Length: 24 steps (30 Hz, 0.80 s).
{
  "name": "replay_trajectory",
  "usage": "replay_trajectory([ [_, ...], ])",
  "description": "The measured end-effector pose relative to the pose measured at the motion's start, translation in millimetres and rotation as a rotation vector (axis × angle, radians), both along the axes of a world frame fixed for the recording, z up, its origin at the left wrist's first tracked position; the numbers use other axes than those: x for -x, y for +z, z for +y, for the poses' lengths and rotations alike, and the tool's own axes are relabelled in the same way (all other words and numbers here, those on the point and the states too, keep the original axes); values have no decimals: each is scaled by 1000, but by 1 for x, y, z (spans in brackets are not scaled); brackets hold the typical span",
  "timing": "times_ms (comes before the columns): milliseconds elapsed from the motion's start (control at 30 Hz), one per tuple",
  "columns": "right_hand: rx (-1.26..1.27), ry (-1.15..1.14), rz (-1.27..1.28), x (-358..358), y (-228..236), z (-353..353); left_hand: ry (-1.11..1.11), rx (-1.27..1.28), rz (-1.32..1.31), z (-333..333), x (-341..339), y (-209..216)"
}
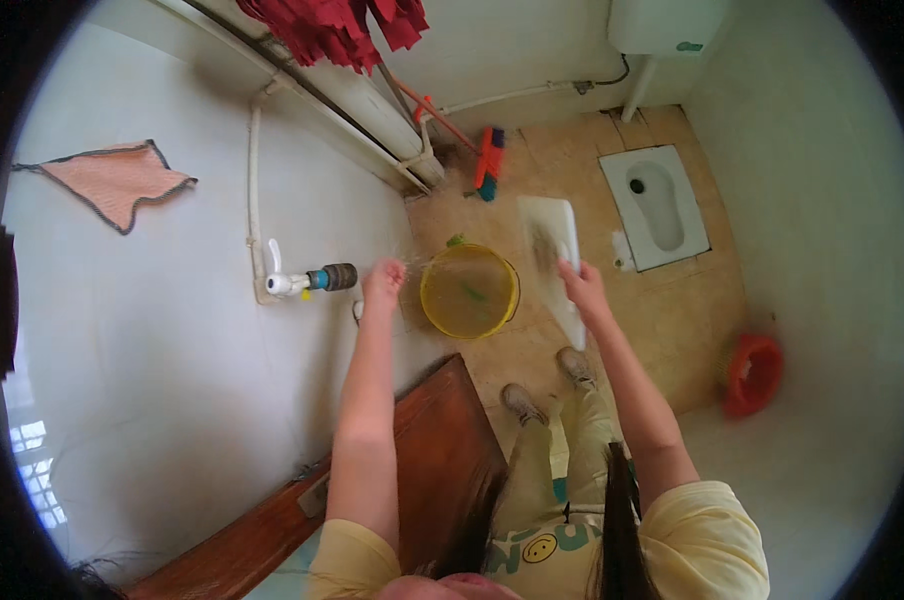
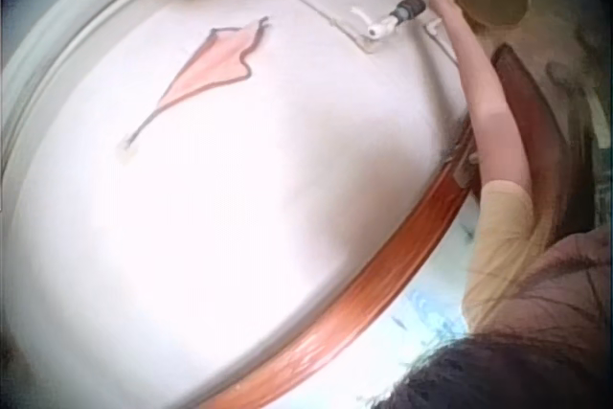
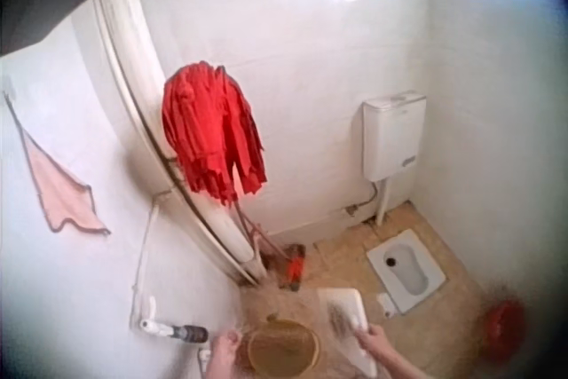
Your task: The person washes lettuce leaves under a tap and places them into a frying pan. They repeatedly tear leaves from a head of lettuce, rinse them in a yellow bucket, and transfer the cleaned leaves to the pan on the counter. The person also cleans the cutting board and wipes the countertop.
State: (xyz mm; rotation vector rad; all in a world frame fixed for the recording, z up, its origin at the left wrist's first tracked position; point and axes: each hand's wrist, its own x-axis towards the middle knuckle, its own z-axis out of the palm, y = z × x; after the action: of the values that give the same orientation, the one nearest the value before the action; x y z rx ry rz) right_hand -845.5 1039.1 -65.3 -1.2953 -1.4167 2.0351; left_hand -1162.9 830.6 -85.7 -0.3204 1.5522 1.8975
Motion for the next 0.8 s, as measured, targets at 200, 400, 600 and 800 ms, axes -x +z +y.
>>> replay_trajectory([
  [200, -355, -62, -299, -142, -71, -6, -183, 483, 693, 25, -12, 26],
  [400, -335, -193, -512, -269, -76, -9, -180, 1022, 1878, 59, -51, 162],
  [600, -278, -279, -611, -351, -58, -30, 38, 1349, 1276, 29, 6, 228],
  [800, -252, -225, -729, -413, -79, -65, -117, 1163, 1064, 16, -29, 218],
])
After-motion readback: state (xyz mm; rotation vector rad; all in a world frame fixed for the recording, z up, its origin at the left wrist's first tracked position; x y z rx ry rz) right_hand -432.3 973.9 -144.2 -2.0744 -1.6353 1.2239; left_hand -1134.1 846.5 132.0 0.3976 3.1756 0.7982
